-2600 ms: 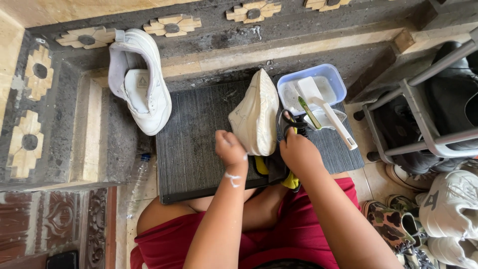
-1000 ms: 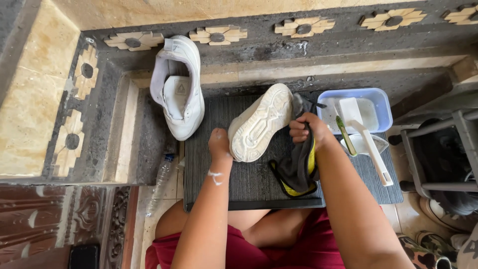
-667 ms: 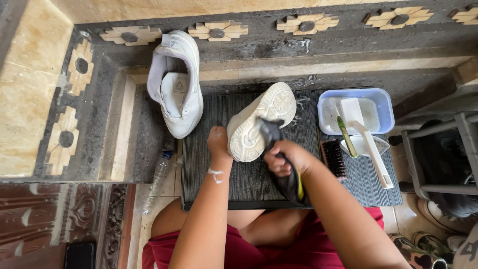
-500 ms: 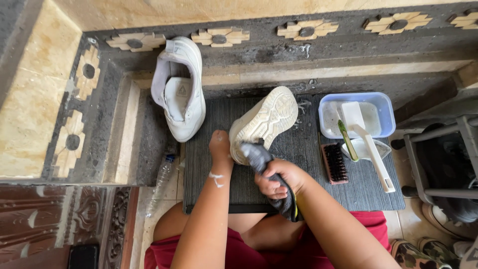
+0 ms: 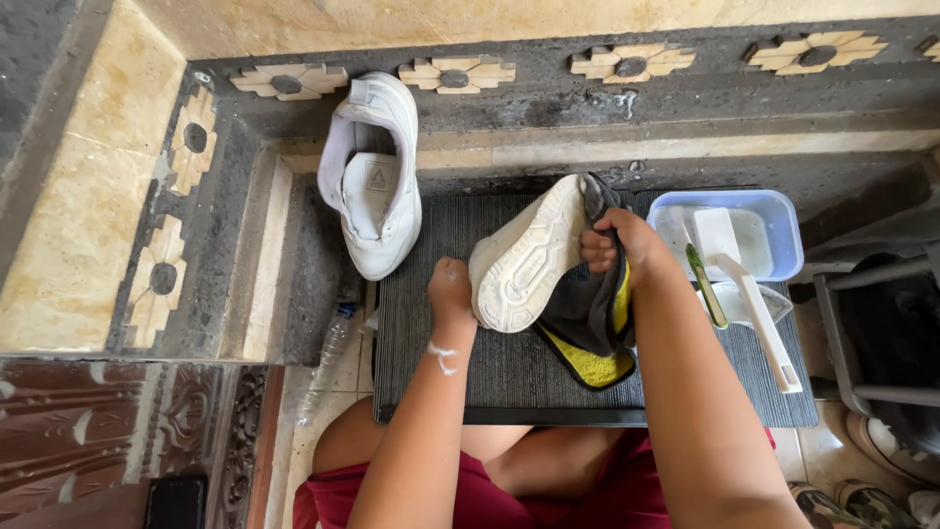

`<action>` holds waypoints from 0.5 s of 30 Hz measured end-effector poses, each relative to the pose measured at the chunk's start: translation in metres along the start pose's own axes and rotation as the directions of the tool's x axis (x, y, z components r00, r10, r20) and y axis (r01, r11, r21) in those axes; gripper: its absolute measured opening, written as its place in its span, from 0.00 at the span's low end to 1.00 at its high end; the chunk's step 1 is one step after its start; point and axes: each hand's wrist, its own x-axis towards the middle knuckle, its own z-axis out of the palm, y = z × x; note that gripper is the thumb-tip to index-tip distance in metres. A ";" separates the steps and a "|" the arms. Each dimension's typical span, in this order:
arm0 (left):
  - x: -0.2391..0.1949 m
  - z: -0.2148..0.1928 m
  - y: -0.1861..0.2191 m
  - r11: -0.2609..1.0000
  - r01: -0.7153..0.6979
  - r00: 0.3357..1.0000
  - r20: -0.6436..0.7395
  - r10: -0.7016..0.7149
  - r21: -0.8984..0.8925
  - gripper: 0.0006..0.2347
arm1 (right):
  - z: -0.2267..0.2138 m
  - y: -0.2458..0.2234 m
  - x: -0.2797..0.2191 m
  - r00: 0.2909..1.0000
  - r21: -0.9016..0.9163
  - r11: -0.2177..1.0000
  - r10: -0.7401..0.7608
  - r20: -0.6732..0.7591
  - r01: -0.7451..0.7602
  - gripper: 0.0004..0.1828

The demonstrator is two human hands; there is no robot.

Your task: The person scrubs a white sneaker with a brush and soapy water, then wipes it with a cloth. They rotate the shoe to clean the sole and sides, then place it on a mat.

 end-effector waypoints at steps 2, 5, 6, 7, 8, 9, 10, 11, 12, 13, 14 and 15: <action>-0.003 0.000 0.006 1.000 0.003 1.000 -0.011 -0.002 0.015 0.22 | 0.006 -0.002 -0.004 1.000 -0.056 0.998 0.016 -0.007 -0.016 0.14; 0.000 0.002 -0.004 0.999 0.001 1.000 -0.009 -0.001 0.037 0.21 | 0.011 -0.002 -0.012 0.998 -0.135 0.989 0.055 -0.024 -0.058 0.15; 0.006 0.002 -0.005 0.999 -0.020 1.000 -0.006 0.020 0.040 0.20 | 0.015 -0.006 -0.012 0.997 -0.165 0.984 0.069 -0.016 -0.071 0.15; 0.005 0.003 -0.004 0.999 -0.022 1.000 -0.006 0.022 0.036 0.20 | 0.014 -0.004 -0.013 0.998 -0.169 0.983 0.068 -0.017 -0.070 0.15; 0.004 0.002 -0.003 0.999 -0.024 1.000 -0.009 0.025 0.046 0.19 | 0.014 -0.002 -0.014 0.994 -0.175 0.980 0.107 0.028 -0.100 0.16; 0.002 0.001 -0.002 0.998 -0.027 1.000 -0.013 0.028 0.055 0.18 | 0.013 0.000 -0.015 0.987 -0.182 0.975 0.146 0.072 -0.131 0.16; 0.002 0.001 -0.003 0.998 -0.021 1.000 -0.017 0.022 0.053 0.18 | 0.022 0.004 -0.019 0.986 -0.184 0.973 0.153 0.073 -0.137 0.16; 0.003 0.002 -0.003 1.000 -0.020 1.000 -0.015 0.020 0.023 0.18 | 0.032 0.007 -0.023 0.988 -0.219 0.967 0.145 0.058 -0.129 0.16; 0.004 0.003 -0.001 1.000 -0.024 1.000 -0.011 0.024 -0.007 0.18 | 0.041 0.009 -0.027 0.990 -0.253 0.961 0.131 0.045 -0.116 0.17; 0.005 0.002 -0.007 1.000 -0.024 1.000 -0.015 0.023 -0.008 0.18 | 0.045 0.013 -0.036 0.990 -0.255 0.960 0.133 0.047 -0.117 0.17; 0.009 0.002 -0.008 1.000 -0.018 1.000 -0.004 0.018 0.003 0.19 | 0.048 0.015 -0.044 0.987 -0.242 0.961 0.150 0.051 -0.134 0.17; 0.013 0.002 -0.009 1.000 -0.013 1.000 0.006 0.013 0.014 0.19 | 0.052 0.016 -0.052 0.984 -0.229 0.962 0.168 0.055 -0.151 0.17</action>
